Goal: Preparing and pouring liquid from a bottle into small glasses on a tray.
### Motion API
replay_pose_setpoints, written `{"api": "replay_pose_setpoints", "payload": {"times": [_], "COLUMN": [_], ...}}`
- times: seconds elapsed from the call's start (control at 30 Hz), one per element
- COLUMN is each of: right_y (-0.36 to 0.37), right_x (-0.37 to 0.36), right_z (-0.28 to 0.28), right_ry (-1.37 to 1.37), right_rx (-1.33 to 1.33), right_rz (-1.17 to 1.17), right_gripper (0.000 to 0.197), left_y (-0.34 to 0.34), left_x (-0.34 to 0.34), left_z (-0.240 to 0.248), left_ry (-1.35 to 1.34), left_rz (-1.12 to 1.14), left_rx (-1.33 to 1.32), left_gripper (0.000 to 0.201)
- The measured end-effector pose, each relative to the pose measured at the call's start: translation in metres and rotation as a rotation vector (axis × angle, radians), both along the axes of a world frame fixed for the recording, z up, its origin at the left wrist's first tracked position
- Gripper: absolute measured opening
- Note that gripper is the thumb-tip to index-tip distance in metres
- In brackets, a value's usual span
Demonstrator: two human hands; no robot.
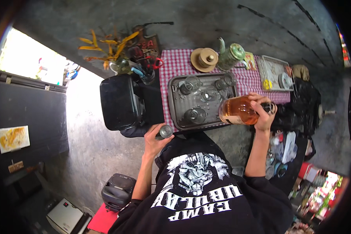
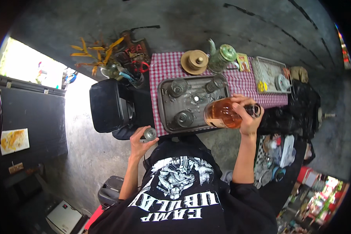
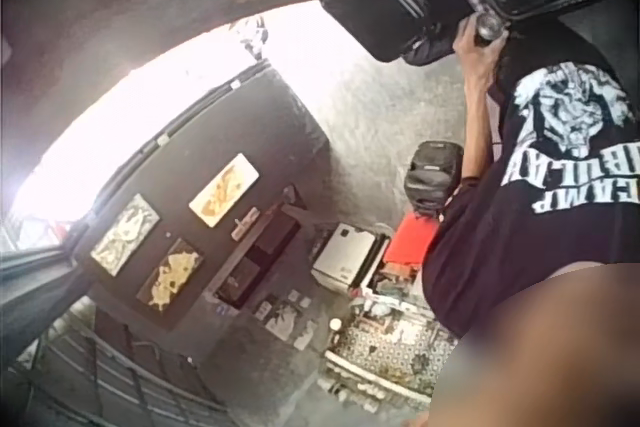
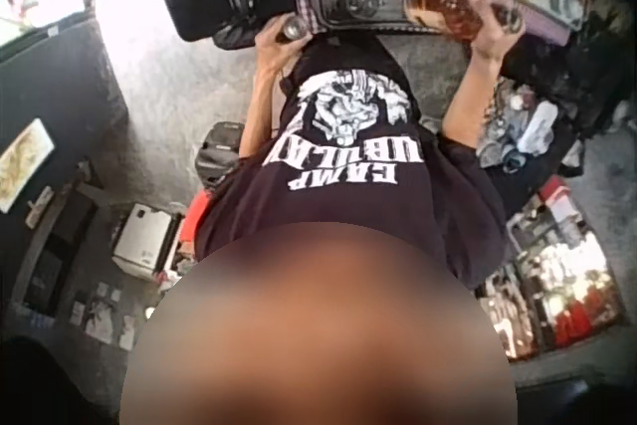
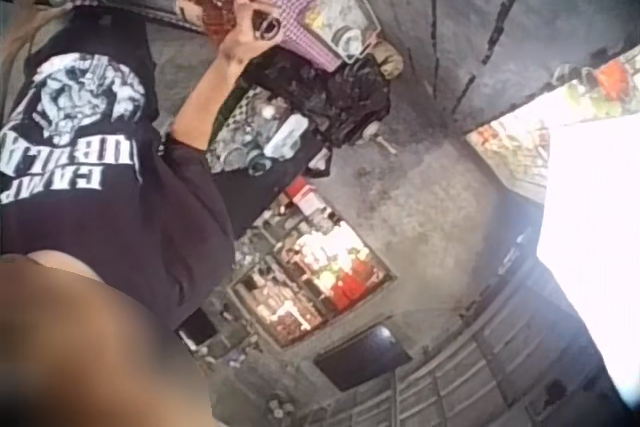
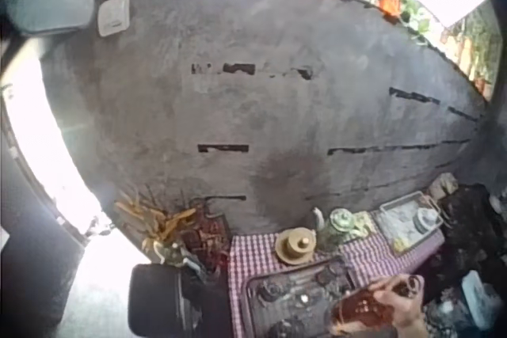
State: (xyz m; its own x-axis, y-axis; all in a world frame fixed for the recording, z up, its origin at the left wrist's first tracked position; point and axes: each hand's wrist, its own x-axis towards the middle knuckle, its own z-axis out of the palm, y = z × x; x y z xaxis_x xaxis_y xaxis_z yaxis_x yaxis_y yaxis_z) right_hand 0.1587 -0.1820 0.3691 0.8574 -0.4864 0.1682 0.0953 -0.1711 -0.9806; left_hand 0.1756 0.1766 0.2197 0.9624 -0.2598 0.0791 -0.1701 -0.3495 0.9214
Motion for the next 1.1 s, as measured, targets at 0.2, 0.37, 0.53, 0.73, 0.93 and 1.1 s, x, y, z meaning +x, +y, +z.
{"api": "replay_pose_setpoints", "payload": {"times": [0.2,0.37,0.53,0.73,0.93,1.1], "right_y": [-0.010,-0.032,-0.076,-0.156,-0.234,-0.294], "right_x": [-0.086,-0.130,-0.153,-0.163,-0.165,-0.166], "right_z": [-0.003,-0.023,-0.044,-0.074,-0.109,-0.132], "right_ry": [0.082,0.113,0.104,0.109,0.165,0.228], "right_rx": [-0.017,-0.033,0.009,-0.035,-0.119,-0.266], "right_rz": [-0.252,-0.330,-0.363,-0.231,-0.050,0.124], "right_gripper": [0.006,0.005,0.005,0.009,0.010,0.011], "left_y": [-0.014,-0.046,-0.100,-0.205,-0.341,-0.422], "left_x": [0.014,-0.002,-0.032,-0.061,-0.088,-0.083], "left_z": [0.005,0.014,0.021,0.021,0.015,-0.016], "left_ry": [-0.108,-0.088,-0.105,-0.106,0.041,0.052], "left_rz": [-0.216,-0.307,-0.341,-0.383,-0.307,-0.214], "left_rx": [0.039,0.021,0.009,0.008,-0.004,0.035], "left_gripper": [0.050,0.050,0.054,0.054,0.052,0.050]}}
